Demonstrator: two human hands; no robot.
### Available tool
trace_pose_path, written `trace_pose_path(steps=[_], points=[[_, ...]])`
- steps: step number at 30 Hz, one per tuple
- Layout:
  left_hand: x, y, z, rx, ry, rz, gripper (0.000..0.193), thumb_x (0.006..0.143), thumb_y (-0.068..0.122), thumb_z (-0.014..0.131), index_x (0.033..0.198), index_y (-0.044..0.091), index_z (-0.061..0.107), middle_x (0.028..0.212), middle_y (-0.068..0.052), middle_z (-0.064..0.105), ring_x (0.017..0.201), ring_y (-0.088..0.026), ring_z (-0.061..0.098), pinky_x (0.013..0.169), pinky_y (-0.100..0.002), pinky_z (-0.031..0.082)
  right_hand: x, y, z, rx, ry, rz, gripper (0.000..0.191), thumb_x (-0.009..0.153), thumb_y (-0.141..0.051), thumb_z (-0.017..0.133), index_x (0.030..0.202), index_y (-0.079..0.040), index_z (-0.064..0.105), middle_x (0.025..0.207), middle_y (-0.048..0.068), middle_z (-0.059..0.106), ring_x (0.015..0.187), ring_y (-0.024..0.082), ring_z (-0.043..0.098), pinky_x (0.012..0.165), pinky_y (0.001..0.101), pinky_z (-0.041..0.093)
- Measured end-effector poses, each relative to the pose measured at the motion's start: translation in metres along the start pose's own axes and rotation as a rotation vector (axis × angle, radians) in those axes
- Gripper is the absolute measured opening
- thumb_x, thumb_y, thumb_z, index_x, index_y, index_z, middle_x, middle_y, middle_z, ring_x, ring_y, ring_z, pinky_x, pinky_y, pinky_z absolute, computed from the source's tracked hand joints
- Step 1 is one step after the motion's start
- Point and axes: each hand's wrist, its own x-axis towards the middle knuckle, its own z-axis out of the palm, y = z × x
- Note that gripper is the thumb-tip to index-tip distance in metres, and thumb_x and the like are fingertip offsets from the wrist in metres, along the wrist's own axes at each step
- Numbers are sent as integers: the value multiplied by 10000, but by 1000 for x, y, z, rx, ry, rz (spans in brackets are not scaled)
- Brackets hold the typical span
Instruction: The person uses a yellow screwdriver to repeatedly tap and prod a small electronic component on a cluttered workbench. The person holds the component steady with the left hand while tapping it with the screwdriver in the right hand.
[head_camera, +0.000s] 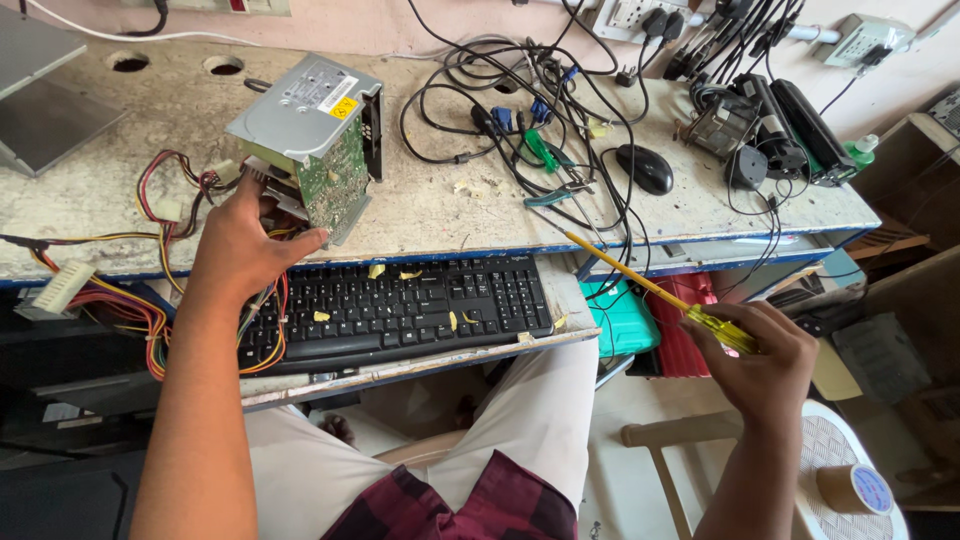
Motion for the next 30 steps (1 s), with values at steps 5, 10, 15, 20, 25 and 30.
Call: trace_pose_path(steps=[5,10,15,20,25,30], points=[[0,0,0,1,-4,-15,820,698,258,891,1404,32,542,1132,-183,751,1053,-312,735,911,-407,551,-1,-9,7,47,38,-42,244,800,-60,879,1012,-18,765,916,77,718,785,163,678,697,286,512],[0,-2,1,8,-5,-20,806,699,258,891,1394,34,550,1120,-179,754,1047,-309,738,908,-408,553,-1,-16,15,-19,66,-42,230,828,-59,872,1030,-31,765,900,86,712,788,189,684,719,308,521],[0,-3,0,15,-5,-2,794,712,256,890,1390,26,545,1121,-182,754,1057,-313,733,912,-408,551,-1,-13,14,-52,133,-55,234,861,-61,880,1062,-28,764,945,94,715,769,174,693,706,293,530],[0,1,-1,13,-8,-26,811,699,253,890,1400,35,544,1130,-182,752,1052,-317,733,910,-412,549,0,-8,9,24,84,-47,251,837,-74,881,1053,-34,760,957,79,730,831,166,710,723,285,544],[-1,4,-1,20,-11,-32,814,697,252,892,1400,36,543,1129,-182,750,1050,-317,732,906,-408,548,-1,-13,14,-8,59,-41,227,824,-62,881,1017,-28,767,908,76,724,790,166,689,717,293,522],[-1,0,0,-7,-10,-31,801,701,253,885,1390,33,542,1122,-173,753,1052,-308,736,911,-403,549,-1,-18,16,26,53,-33,231,814,-60,876,1019,-31,774,903,77,724,788,169,687,705,298,517]])
